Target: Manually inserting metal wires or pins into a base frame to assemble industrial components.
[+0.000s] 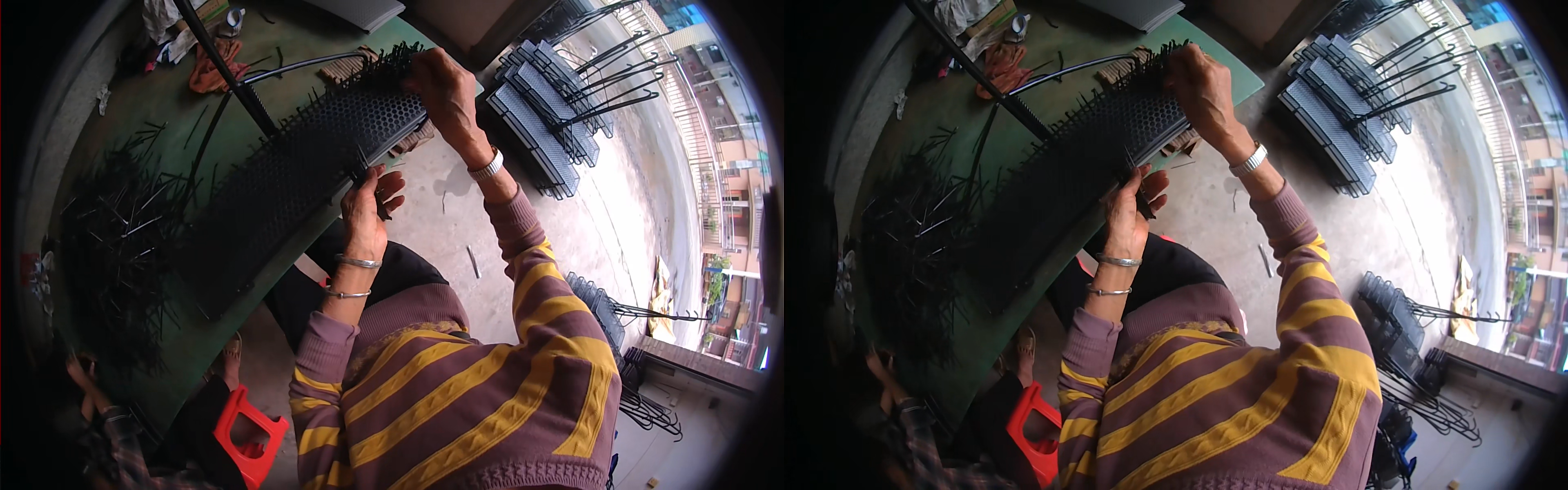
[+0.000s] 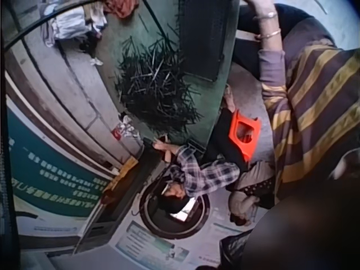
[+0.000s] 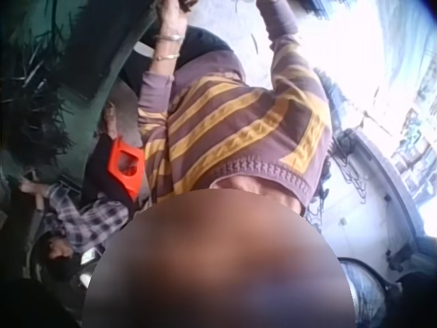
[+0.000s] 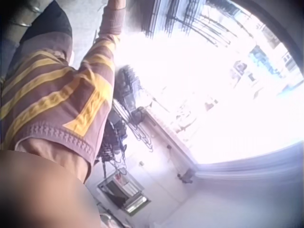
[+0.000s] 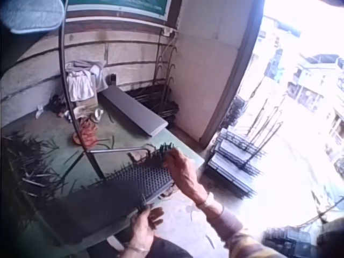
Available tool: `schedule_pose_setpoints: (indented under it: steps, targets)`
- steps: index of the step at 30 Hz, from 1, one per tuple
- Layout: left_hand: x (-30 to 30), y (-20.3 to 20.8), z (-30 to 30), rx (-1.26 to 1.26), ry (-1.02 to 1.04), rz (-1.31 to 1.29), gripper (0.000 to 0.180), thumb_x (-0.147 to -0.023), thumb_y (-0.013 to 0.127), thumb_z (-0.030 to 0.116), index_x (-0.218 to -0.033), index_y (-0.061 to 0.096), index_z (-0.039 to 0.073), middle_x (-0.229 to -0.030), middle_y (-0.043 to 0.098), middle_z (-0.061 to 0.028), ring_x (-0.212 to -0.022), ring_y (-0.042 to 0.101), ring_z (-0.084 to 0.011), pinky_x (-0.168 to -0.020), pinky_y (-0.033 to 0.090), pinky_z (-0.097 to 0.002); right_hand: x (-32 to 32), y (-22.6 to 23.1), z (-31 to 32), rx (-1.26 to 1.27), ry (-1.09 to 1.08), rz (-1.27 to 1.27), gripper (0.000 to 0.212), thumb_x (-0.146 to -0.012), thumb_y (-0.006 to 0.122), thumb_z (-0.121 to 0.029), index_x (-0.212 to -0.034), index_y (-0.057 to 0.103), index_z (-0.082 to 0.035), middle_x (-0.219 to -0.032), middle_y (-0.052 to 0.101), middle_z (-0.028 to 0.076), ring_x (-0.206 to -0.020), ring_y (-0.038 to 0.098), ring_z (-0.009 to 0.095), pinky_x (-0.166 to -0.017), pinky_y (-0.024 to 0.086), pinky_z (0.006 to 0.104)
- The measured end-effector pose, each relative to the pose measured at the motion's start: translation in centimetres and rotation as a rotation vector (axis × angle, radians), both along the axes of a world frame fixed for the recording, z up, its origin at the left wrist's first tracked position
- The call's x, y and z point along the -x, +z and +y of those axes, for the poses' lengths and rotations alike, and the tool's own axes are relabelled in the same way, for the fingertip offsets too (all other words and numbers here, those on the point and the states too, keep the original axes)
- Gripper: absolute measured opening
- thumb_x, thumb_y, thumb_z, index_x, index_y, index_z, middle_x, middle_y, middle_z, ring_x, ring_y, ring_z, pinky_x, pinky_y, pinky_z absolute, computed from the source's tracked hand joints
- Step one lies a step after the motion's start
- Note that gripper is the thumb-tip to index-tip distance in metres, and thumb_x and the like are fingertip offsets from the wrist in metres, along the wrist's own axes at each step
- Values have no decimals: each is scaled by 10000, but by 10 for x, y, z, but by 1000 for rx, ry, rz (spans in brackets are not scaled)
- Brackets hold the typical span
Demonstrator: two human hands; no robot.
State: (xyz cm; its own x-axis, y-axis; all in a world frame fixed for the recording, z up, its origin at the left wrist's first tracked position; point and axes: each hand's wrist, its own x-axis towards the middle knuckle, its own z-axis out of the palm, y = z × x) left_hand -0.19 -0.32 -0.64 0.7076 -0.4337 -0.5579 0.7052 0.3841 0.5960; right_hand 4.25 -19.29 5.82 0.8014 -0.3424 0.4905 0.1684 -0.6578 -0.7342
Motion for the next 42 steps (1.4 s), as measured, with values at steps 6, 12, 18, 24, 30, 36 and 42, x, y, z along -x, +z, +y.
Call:
schedule_pose_setpoints:
  steps: [6, 12, 18, 24, 30, 36, 42]
  targets:
    - [1, 1, 0, -9, 24, 32, 239, -949, 550, 262, -1081, 614, 73, -923, 692, -93, -808, 675, -182, -677, 540, -321, -18, -27, -7, 190, -14, -55, 111, -877, 565, -11, -977, 608, 12, -779, 662, 130, -681, 671, 197, -590, 505, 294]
    - [1, 4, 1, 37, 29, 69, 204, -960, 570, 263, -1047, 616, 85, -760, 601, -20, -612, 539, -100, -559, 428, -262, -26, -35, -9, 305, 23, 11, 123, -832, 594, -57, -950, 624, -41, -829, 620, 146, -732, 628, 304, -641, 498, 381]
    - [0, 6, 1, 99, 17, 57, 195, -965, 578, 261, -1031, 598, 79, -624, 399, 60, -465, 266, -23, -432, 212, -194, -27, -23, -5, 552, -92, 65, 125, -865, 601, -148, -960, 679, -126, -918, 600, 115, -833, 611, 312, -695, 494, 394]
    - [3, 7, 1, 134, -8, 28, 195, -970, 569, 267, -1025, 591, 81, -616, 393, 69, -466, 271, -17, -432, 200, -186, -32, -34, -1, 518, -126, 8, 99, -850, 609, -147, -921, 674, -126, -907, 595, 102, -836, 606, 309, -693, 488, 397]
    - [3, 8, 5, 123, -2, 4, 191, -965, 578, 266, -1002, 600, 80, -630, 425, 61, -477, 309, -20, -432, 220, -175, -39, -33, 0, 563, -149, -39, 96, -830, 620, -145, -902, 683, -130, -898, 598, 98, -827, 603, 307, -688, 480, 401]
    - [4, 11, 6, 113, 16, 7, 196, -955, 594, 270, -988, 614, 79, -656, 489, 47, -479, 340, -21, -429, 238, -174, -41, -31, 3, 671, -199, 39, 123, -822, 633, -190, -918, 708, -173, -907, 607, 83, -858, 595, 295, -726, 435, 415]
    - [4, 16, 9, 139, 15, 7, 208, -957, 592, 276, -1008, 626, 77, -647, 475, 54, -474, 327, -19, -426, 230, -185, -31, -35, 7, 627, -267, -39, 132, -815, 619, -195, -912, 708, -196, -922, 590, 91, -884, 569, 293, -751, 400, 423]
